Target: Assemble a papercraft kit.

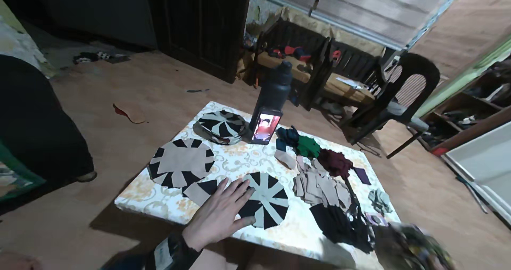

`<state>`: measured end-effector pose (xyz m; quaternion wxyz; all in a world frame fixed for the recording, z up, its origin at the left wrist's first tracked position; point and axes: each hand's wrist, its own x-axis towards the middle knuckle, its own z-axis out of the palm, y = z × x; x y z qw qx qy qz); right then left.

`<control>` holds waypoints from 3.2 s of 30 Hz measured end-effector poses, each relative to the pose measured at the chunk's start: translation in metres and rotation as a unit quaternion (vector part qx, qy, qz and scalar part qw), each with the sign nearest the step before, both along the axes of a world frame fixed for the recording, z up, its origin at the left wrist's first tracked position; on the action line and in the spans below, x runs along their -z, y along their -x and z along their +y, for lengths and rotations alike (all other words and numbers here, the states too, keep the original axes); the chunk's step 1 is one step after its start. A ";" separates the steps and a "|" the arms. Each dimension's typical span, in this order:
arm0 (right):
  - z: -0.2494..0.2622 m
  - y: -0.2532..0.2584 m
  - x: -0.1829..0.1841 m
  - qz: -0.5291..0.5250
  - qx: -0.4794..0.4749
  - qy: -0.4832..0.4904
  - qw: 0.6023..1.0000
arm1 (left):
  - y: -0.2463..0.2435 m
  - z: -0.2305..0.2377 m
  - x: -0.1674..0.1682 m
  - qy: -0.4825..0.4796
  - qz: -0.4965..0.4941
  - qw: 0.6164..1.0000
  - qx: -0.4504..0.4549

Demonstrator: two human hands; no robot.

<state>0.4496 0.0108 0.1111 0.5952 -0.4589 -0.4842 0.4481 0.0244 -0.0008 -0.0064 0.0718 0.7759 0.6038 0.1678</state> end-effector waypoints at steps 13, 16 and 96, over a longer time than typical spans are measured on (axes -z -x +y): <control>0.103 0.194 0.057 -0.269 -0.349 -0.115 0.890 | 0.025 -0.001 -0.003 -0.028 -0.327 0.943 -0.048; 0.108 0.210 0.073 -0.384 -0.337 -0.179 0.841 | 0.027 0.000 -0.005 -0.004 -0.340 0.939 -0.048; 0.055 0.211 0.104 -0.462 -0.214 -0.285 0.812 | -0.009 -0.002 -0.004 -0.148 -0.113 0.981 -0.063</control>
